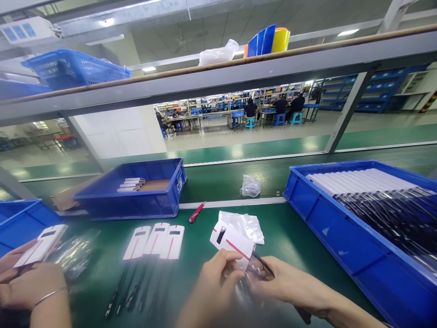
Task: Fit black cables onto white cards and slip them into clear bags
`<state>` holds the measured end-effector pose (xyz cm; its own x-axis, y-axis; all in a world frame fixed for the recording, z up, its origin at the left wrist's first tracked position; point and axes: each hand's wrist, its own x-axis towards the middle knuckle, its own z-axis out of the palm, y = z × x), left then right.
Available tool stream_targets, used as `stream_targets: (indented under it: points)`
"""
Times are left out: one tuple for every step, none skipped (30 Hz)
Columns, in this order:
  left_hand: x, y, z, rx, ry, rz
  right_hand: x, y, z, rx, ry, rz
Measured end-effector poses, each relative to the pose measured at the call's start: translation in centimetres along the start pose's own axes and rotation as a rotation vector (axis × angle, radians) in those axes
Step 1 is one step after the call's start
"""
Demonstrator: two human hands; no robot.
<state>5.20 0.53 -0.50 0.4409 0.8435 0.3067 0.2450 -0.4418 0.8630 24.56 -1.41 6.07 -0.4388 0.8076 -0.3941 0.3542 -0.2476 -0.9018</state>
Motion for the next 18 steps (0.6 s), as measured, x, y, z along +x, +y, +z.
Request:
stream_targets:
  points:
    - [0.0, 0.0, 0.1, 0.011, -0.007, 0.015, 0.1, 0.1, 0.2, -0.011, -0.017, 0.013]
    - [0.0, -0.1, 0.2, 0.025, -0.016, 0.032, 0.1, 0.2, 0.5, -0.022, -0.035, 0.026]
    - [-0.1, -0.2, 0.3, 0.042, -0.025, 0.051, 0.2, 0.3, 0.9, -0.031, -0.058, 0.034]
    - [-0.1, -0.4, 0.4, 0.062, -0.037, 0.069, 0.3, 0.4, 1.2, -0.037, -0.084, 0.039]
    - [-0.2, -0.6, 0.4, 0.083, -0.051, 0.083, 0.3, 0.5, 1.5, -0.042, -0.105, 0.038]
    - [-0.3, -0.8, 0.3, 0.101, -0.065, 0.09, 0.4, 0.7, 1.7, -0.046, -0.12, 0.033]
    - [-0.4, -1.0, 0.2, 0.112, -0.074, 0.09, 0.3, 0.8, 1.8, -0.051, -0.129, 0.028]
    - [-0.6, -1.1, 0.0, 0.119, -0.077, 0.082, 0.3, 1.0, 1.7, -0.06, -0.133, 0.025]
    - [-0.7, -1.2, -0.2, 0.121, -0.075, 0.069, 0.1, 1.1, 1.6, -0.07, -0.131, 0.024]
    - [-0.8, -1.1, -0.4, 0.119, -0.071, 0.053, 0.0, 1.3, 1.4, -0.082, -0.125, 0.022]
    - [-0.9, -1.1, -0.5, 0.113, -0.068, 0.039, -0.1, 1.4, 1.0, -0.092, -0.118, 0.016]
    - [-0.9, -1.0, -0.6, 0.104, -0.069, 0.025, -0.3, 1.5, 0.7, -0.101, -0.11, 0.006]
    - [-0.9, -0.8, -0.6, 0.092, -0.075, 0.013, -0.4, 1.5, 0.4, -0.105, -0.101, -0.006]
    - [-0.9, -0.7, -0.5, 0.078, -0.081, 0.002, -0.5, 1.4, 0.2, -0.108, -0.09, -0.019]
    - [-0.9, -0.6, -0.2, 0.062, -0.088, -0.005, -0.5, 1.3, 0.1, -0.111, -0.077, -0.028]
    - [-0.8, -0.4, 0.1, 0.049, -0.093, -0.009, -0.5, 1.1, 0.1, -0.114, -0.061, -0.031]
    - [-0.8, -0.3, 0.4, 0.038, -0.097, -0.011, -0.5, 0.9, 0.1, -0.116, -0.048, -0.027]
    - [-0.7, -0.2, 0.6, 0.03, -0.095, -0.011, -0.4, 0.7, 0.3, -0.12, -0.042, -0.022]
